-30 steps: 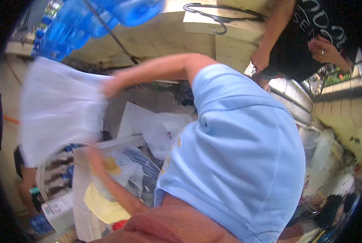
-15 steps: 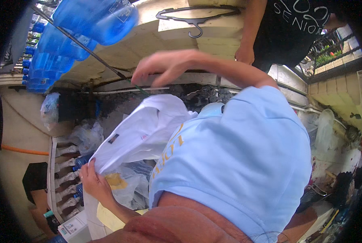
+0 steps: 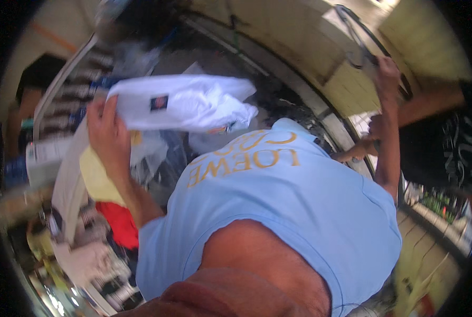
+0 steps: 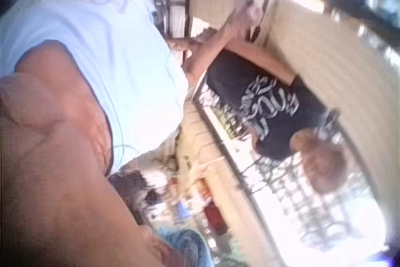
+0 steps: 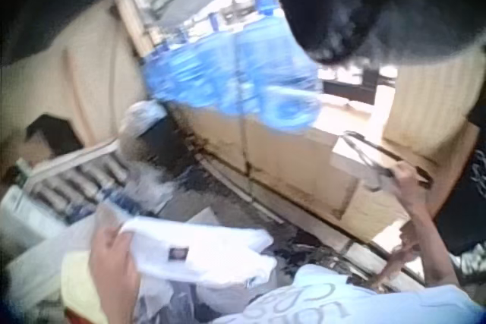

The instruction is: The person retrieves white t-shirts from a plastic bag, places them on hangers, and hangs them on a metal rack. The person repeats this process for multiple shirts while moving around a cluttered workspace.

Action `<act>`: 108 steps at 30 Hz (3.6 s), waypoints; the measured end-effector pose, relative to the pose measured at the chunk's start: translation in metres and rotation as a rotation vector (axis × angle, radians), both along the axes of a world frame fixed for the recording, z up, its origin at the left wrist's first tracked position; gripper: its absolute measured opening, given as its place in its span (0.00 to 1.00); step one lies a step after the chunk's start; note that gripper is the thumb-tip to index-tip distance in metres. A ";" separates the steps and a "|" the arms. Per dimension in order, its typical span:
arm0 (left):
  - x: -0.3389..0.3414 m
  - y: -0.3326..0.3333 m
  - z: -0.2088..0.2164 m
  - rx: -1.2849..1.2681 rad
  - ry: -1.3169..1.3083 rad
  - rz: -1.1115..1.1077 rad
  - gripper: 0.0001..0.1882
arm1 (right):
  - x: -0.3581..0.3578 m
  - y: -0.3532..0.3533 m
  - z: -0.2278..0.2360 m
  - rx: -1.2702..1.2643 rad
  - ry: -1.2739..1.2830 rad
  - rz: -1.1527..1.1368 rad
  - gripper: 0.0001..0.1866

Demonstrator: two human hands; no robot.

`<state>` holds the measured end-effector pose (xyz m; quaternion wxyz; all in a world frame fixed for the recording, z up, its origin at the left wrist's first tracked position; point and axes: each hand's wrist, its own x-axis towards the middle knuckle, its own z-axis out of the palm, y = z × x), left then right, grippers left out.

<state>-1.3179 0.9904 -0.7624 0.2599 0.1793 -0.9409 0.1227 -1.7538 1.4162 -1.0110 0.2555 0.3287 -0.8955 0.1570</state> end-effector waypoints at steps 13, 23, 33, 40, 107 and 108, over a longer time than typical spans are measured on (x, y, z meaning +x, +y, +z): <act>-0.047 -0.092 -0.041 -0.031 -0.028 0.037 0.24 | 0.156 -0.237 0.246 -0.094 -0.029 0.889 0.10; -0.038 -0.064 -0.036 -0.055 0.004 0.115 0.23 | 0.182 -0.350 0.240 -0.067 0.012 1.047 0.07; -0.015 -0.060 -0.019 -0.130 -0.004 0.158 0.18 | 0.183 -0.350 0.277 -0.169 0.074 1.226 0.07; -0.027 -0.025 0.011 -0.169 0.051 0.173 0.13 | 0.163 -0.432 0.212 -0.657 0.045 1.577 0.10; 0.091 0.029 -0.030 0.295 0.102 -0.145 0.09 | 0.236 -0.196 0.204 0.302 -0.023 1.014 0.06; 0.090 0.029 -0.029 0.294 0.081 -0.144 0.08 | 0.242 -0.198 0.207 0.323 -0.014 1.017 0.06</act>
